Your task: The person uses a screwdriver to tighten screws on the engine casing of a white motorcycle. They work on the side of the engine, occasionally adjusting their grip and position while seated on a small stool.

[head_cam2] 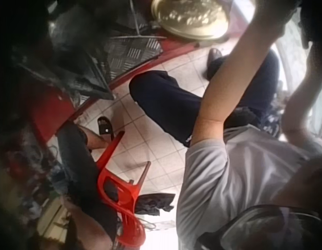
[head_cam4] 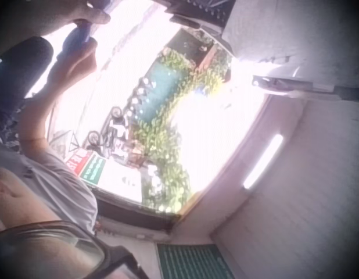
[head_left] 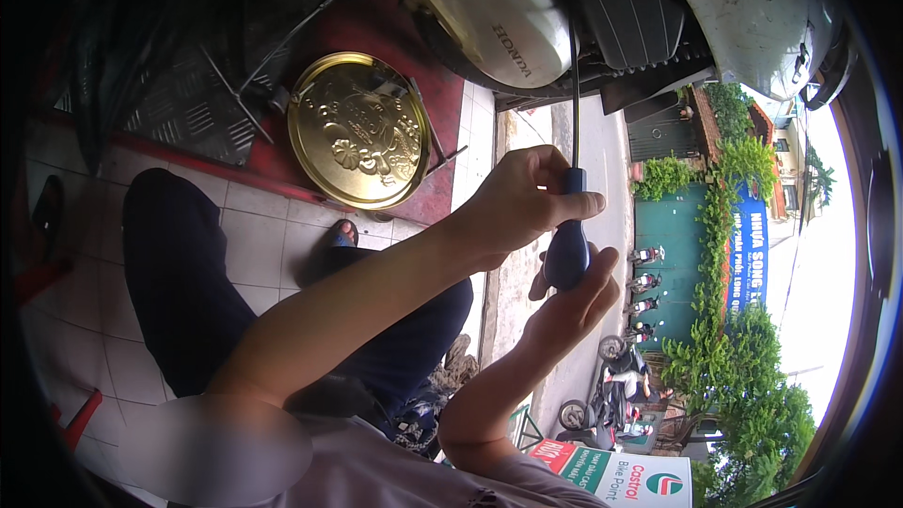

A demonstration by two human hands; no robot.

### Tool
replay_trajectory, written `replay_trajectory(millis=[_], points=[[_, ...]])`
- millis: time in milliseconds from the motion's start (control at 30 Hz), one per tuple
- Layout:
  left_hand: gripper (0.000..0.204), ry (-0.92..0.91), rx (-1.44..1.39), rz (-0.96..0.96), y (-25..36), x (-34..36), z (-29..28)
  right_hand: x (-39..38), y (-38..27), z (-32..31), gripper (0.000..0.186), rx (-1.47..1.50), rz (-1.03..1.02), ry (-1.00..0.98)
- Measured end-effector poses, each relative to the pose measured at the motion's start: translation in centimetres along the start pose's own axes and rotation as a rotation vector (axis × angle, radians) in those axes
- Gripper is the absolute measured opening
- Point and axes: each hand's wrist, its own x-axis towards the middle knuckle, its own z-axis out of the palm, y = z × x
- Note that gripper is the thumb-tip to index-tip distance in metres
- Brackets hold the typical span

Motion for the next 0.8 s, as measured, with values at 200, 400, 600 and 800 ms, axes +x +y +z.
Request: replay_trajectory(millis=[200,400,600,800], points=[[0.035,0.093,0.039,0.101,-0.3,0.5,1.2,0.2,0.2,-0.1,0.042,-0.101,-0.48,0.029],[0.03,0.042,0.056,0.065,0.5,0.2,1.0,0.6,1.1,-1.2,0.041,-0.122,-0.354,0.083],[0.026,-0.325,-0.3,0.08,-0.8,0.7,-0.6,0.5,0.4,-0.7,0.023,-0.213,-0.35,0.092],[0.036,-0.478,-0.532,0.0,-1.7,1.3,-1.9,0.1,-1.5,-0.4,0.042,0.017,0.008,-0.017]])
